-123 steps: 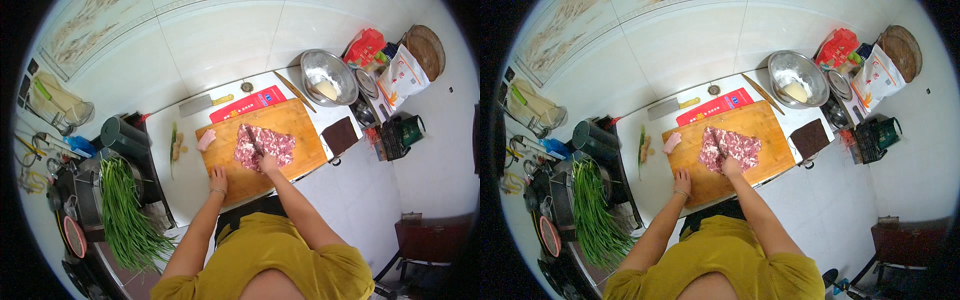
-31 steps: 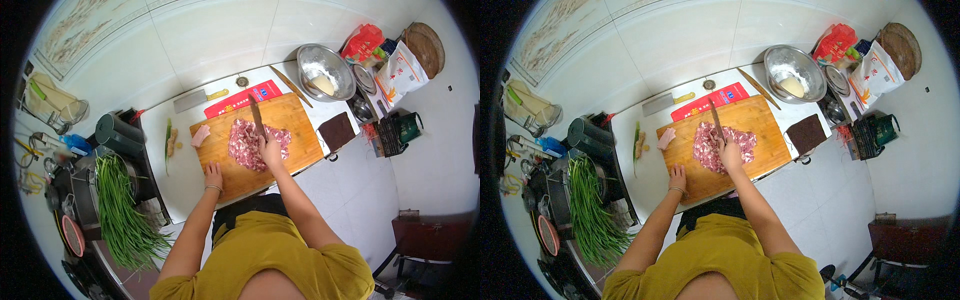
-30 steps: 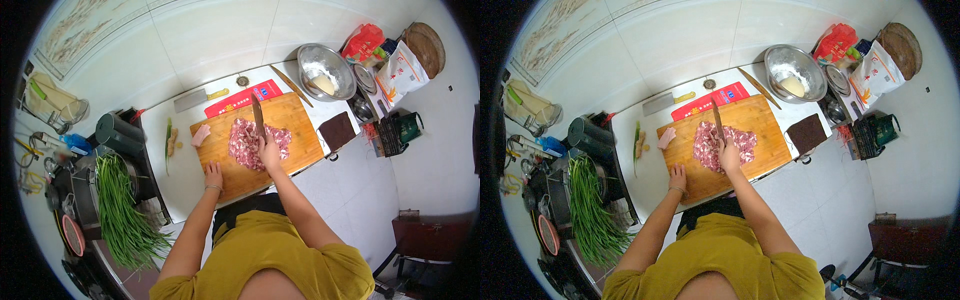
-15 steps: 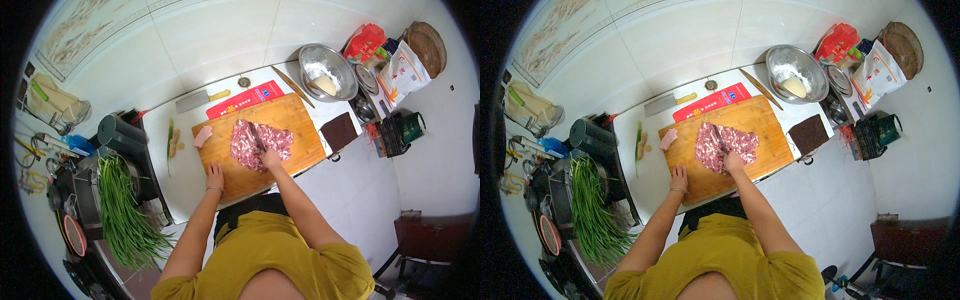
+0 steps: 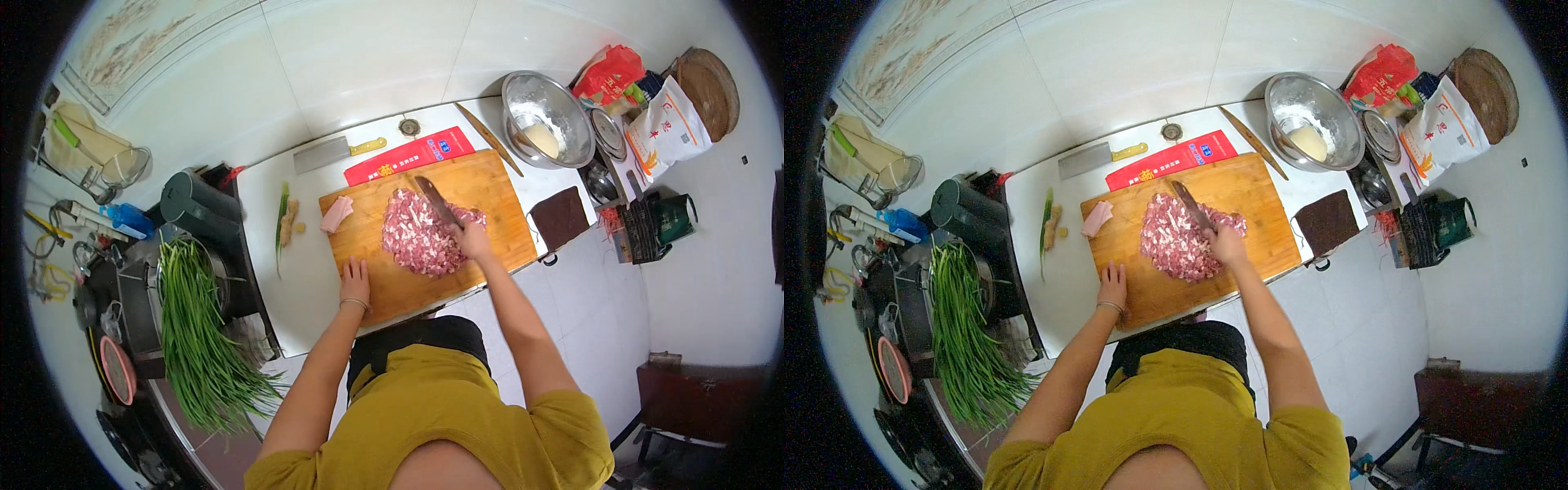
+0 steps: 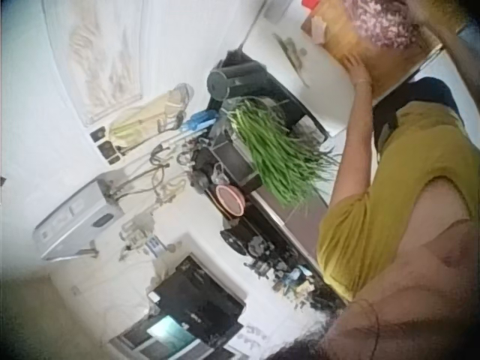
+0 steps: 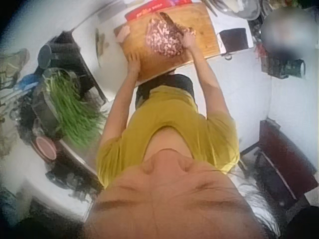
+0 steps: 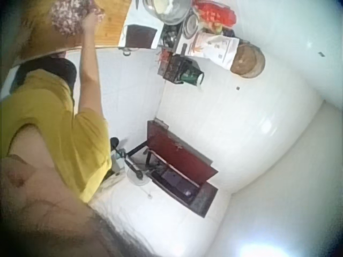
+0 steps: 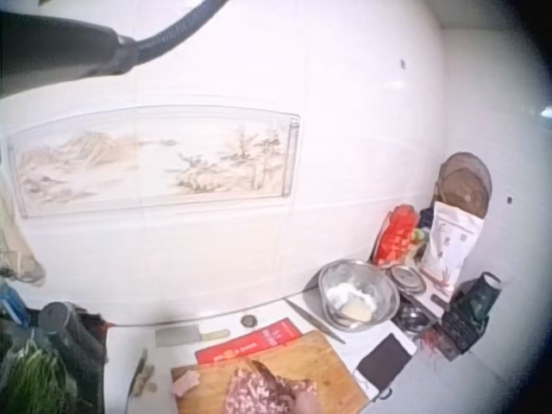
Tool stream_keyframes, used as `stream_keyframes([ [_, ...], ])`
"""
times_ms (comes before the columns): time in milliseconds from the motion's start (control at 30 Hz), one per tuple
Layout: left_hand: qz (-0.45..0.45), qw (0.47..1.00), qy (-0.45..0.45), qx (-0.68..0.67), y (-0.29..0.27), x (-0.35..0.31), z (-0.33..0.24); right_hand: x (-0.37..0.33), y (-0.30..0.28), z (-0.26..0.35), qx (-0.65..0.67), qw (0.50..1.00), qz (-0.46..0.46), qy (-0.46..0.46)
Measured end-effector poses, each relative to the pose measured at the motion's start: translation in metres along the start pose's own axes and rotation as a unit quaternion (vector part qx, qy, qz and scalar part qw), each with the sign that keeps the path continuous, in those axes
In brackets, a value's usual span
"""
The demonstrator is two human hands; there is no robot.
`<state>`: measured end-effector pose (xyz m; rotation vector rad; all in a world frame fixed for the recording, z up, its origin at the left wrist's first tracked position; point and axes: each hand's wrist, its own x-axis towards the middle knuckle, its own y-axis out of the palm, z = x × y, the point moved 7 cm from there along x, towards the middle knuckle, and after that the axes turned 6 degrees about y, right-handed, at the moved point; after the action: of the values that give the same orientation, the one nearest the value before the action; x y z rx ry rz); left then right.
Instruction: The person uses a cleaver to chop a pile of raw meat on a wooden cutting board. They repeatedly slice and mince the meat into smaller pieces, occasionally gathering the meat back into a pile to continue chopping.
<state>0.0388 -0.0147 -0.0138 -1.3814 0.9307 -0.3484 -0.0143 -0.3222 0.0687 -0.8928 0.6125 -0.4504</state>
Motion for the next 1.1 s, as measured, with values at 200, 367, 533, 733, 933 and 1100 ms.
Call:
stream_keyframes([
  [200, 0.009, 1.0, -0.023, 0.003, -0.006, 0.006, -0.003, 0.082, -0.042, -0.035, -0.012, 0.998, 0.053, -0.042],
  [367, -0.025, 0.997, -0.062, -0.037, 0.012, 0.006, 0.003, 0.112, -0.036, -0.067, 0.051, 0.995, 0.087, 0.015],
  [533, -0.027, 0.995, -0.087, -0.027, 0.006, 0.001, 0.002, 0.14, -0.027, -0.082, 0.1, 0.984, 0.149, 0.019],
  [733, -0.087, 0.993, -0.08, 0.016, 0.013, 0.001, 0.001, 0.169, -0.023, -0.069, 0.15, 0.937, 0.312, 0.049],
  [933, -0.047, 0.995, -0.082, 0.01, -0.015, -0.001, -0.004, 0.189, 0.006, -0.039, 0.081, 0.917, 0.389, -0.042],
  [1100, -0.014, 0.996, -0.083, -0.001, -0.01, -0.002, -0.002, 0.183, 0.03, 0.011, 0.042, 0.883, 0.461, -0.076],
])
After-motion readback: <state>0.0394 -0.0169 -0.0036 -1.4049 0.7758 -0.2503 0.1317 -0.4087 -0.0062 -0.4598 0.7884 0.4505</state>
